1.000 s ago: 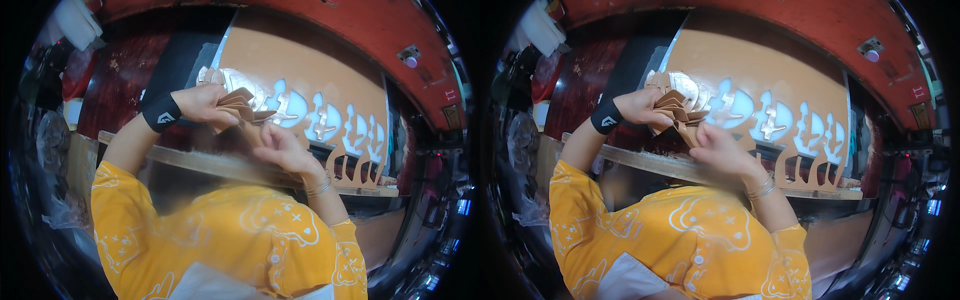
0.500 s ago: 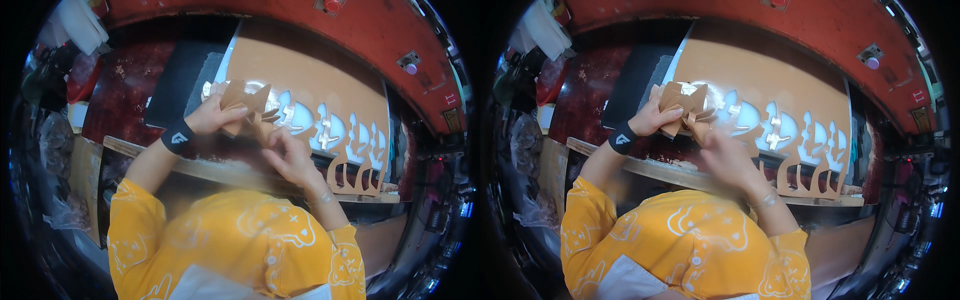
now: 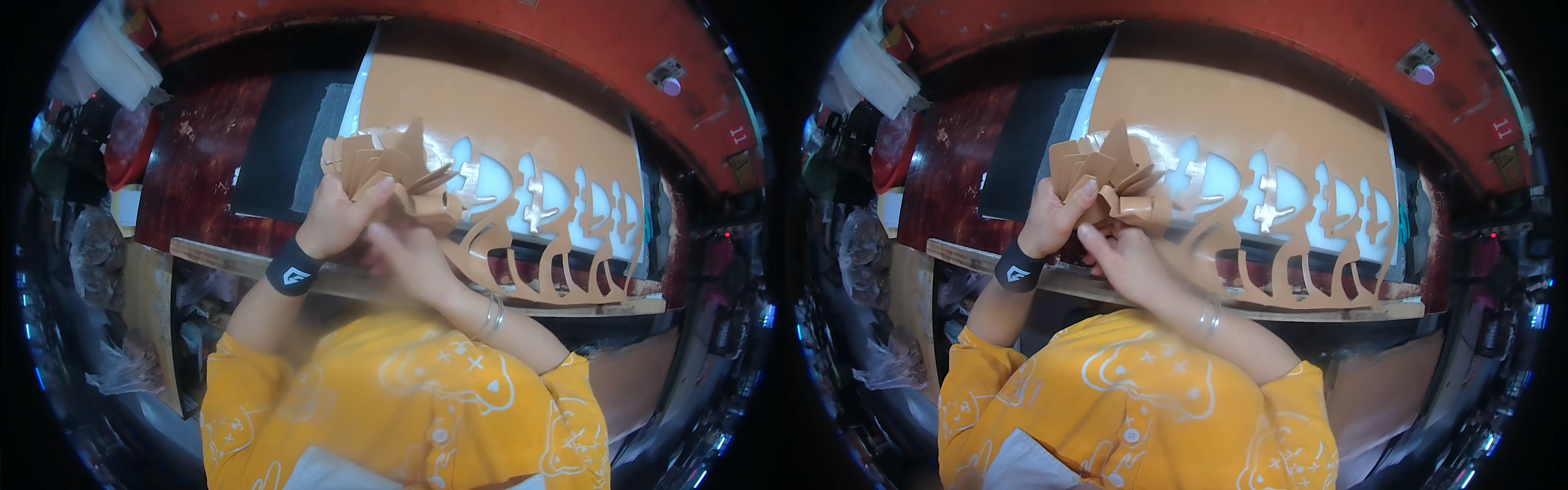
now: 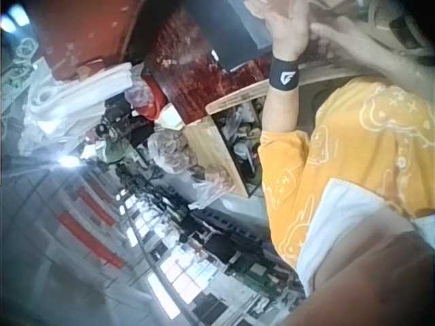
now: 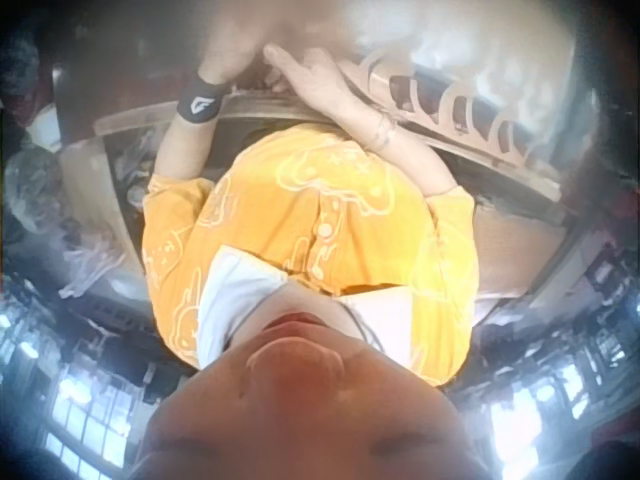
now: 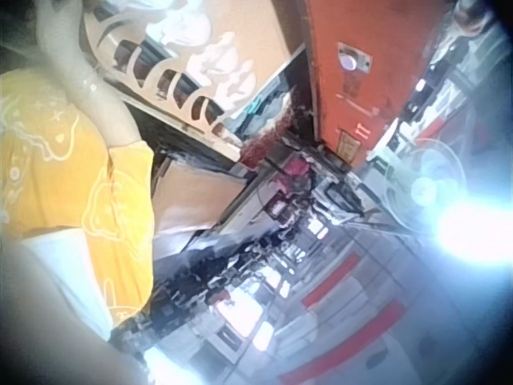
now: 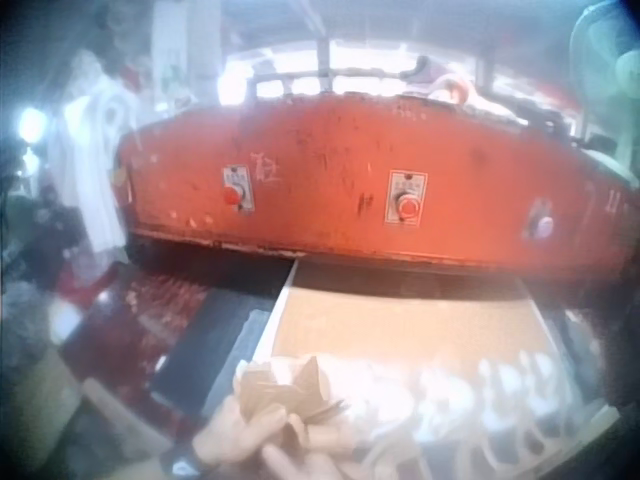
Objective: The person assembles small wooden cutouts by hand, stacking them and placing them into a clear plastic bag. They then load a sheet of material into a red cutting machine, press a button to cut shapes, and remove the cutouts from the sheet.
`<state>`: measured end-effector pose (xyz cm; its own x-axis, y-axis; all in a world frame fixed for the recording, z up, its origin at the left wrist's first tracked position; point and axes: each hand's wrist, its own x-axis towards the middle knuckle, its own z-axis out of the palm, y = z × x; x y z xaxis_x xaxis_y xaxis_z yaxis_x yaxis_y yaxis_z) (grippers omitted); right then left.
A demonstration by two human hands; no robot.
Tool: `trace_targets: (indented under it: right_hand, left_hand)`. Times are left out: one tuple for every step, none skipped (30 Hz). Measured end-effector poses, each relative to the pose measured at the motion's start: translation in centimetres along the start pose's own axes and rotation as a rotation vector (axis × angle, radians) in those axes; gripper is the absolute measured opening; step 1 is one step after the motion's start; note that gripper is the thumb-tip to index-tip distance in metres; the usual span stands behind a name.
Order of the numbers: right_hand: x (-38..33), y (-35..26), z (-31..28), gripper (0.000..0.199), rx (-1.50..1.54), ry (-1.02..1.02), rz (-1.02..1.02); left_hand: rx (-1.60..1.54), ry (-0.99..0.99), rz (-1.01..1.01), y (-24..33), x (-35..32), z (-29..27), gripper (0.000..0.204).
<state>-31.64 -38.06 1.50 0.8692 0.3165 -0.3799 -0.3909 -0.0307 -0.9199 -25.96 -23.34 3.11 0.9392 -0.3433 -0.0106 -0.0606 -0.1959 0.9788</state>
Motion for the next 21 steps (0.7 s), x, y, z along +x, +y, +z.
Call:
trace_targets:
  right_hand:
    - [0.4, 0.3, 0.3, 0.04, 0.195, 0.043, 0.02]
    - [0.5, 0.3, 0.5, 0.039, 0.387, 0.088, 0.039]
    - [0.6, 0.2, 0.7, 0.034, 0.577, 0.095, 0.076]
    - [0.6, 0.1, 0.9, 0.033, 0.56, 0.154, 0.081]
    - [0.5, -0.1, 1.0, 0.032, 0.555, 0.177, 0.064]
    - [0.6, -0.2, 1.1, 0.031, 0.549, 0.197, 0.046]
    - [0.5, -0.3, 1.2, 0.031, 0.568, 0.178, 0.074]
    - [0.5, -0.3, 1.2, 0.031, 0.588, 0.158, 0.101]
    - [0.6, -0.2, 1.2, 0.03, 0.624, 0.151, 0.092]
    - [0.5, -0.1, 1.0, 0.03, 0.63, 0.156, 0.108]
    - [0.5, 0.0, 0.8, 0.029, 0.646, 0.172, 0.084]
    - [0.4, 0.1, 0.6, 0.029, 0.664, 0.145, 0.057]
    - [0.2, 0.2, 0.2, 0.028, 0.499, 0.174, -0.012]
    - [0.0, 0.2, -0.2, 0.028, 0.338, 0.161, -0.082]
    - [-0.2, 0.2, -0.8, 0.027, 0.175, 0.146, -0.151]
    - [-0.5, 0.2, -1.3, 0.027, 0.129, 0.156, -0.188]
    - [-0.7, 0.3, -1.9, 0.026, 0.08, 0.164, -0.224]
    - [-1.0, 0.4, -2.4, 0.026, 0.05, 0.154, -0.272]
    - [-1.0, 0.6, -2.9, 0.025, -0.082, 0.169, -0.275]
    - [-1.2, 0.8, -3.4, 0.024, -0.18, 0.179, -0.281]
    - [-1.2, 1.2, -3.7, 0.023, -0.273, 0.191, -0.284]
  left_hand:
    - [0.002, -0.032, -0.03, 0.1, -0.1, -0.1, 0.031]
    - [-0.033, -0.064, -0.073, 0.2, -0.1, -0.2, 0.032]
    - [-0.069, -0.095, -0.114, 0.3, 0.0, -0.3, 0.032]
    - [-0.126, -0.134, -0.149, 0.4, 0.1, -0.4, 0.032]
    - [-0.113, -0.138, -0.173, 0.5, 0.2, -0.4, 0.031]
    - [-0.06, -0.107, -0.099, 0.6, 0.3, -0.3, 0.029]
    - [-0.005, -0.075, -0.025, 0.7, 0.3, -0.2, 0.028]
    - [0.048, -0.06, 0.045, 0.8, 0.4, 0.0, 0.026]
    - [0.095, -0.056, 0.032, 0.9, 0.4, 0.2, 0.026]
    - [0.138, -0.072, 0.015, 1.0, 0.4, 0.3, 0.025]
    - [0.182, -0.077, -0.002, 1.1, 0.5, 0.4, 0.024]
    - [0.141, -0.059, 0.027, 1.2, 0.6, 0.5, 0.023]
    - [0.103, -0.026, 0.052, 1.2, 0.8, 0.4, 0.023]
    - [0.061, -0.013, 0.091, 1.2, 1.1, 0.3, 0.022]
    - [0.062, -0.069, 0.102, 1.2, 1.7, -0.2, 0.022]
    - [0.082, -0.122, 0.08, 1.0, 2.2, -0.4, 0.022]
    - [0.101, -0.17, 0.055, 0.8, 2.8, -0.8, 0.022]
    - [0.098, -0.242, 0.044, 0.4, 3.3, -1.1, 0.022]
    - [0.173, -0.304, 0.112, 0.0, 3.9, -1.4, 0.028]
    - [0.142, -0.29, 0.039, -0.4, 4.4, -1.5, 0.032]
    - [0.093, -0.303, -0.018, -0.9, 4.7, -1.5, 0.036]
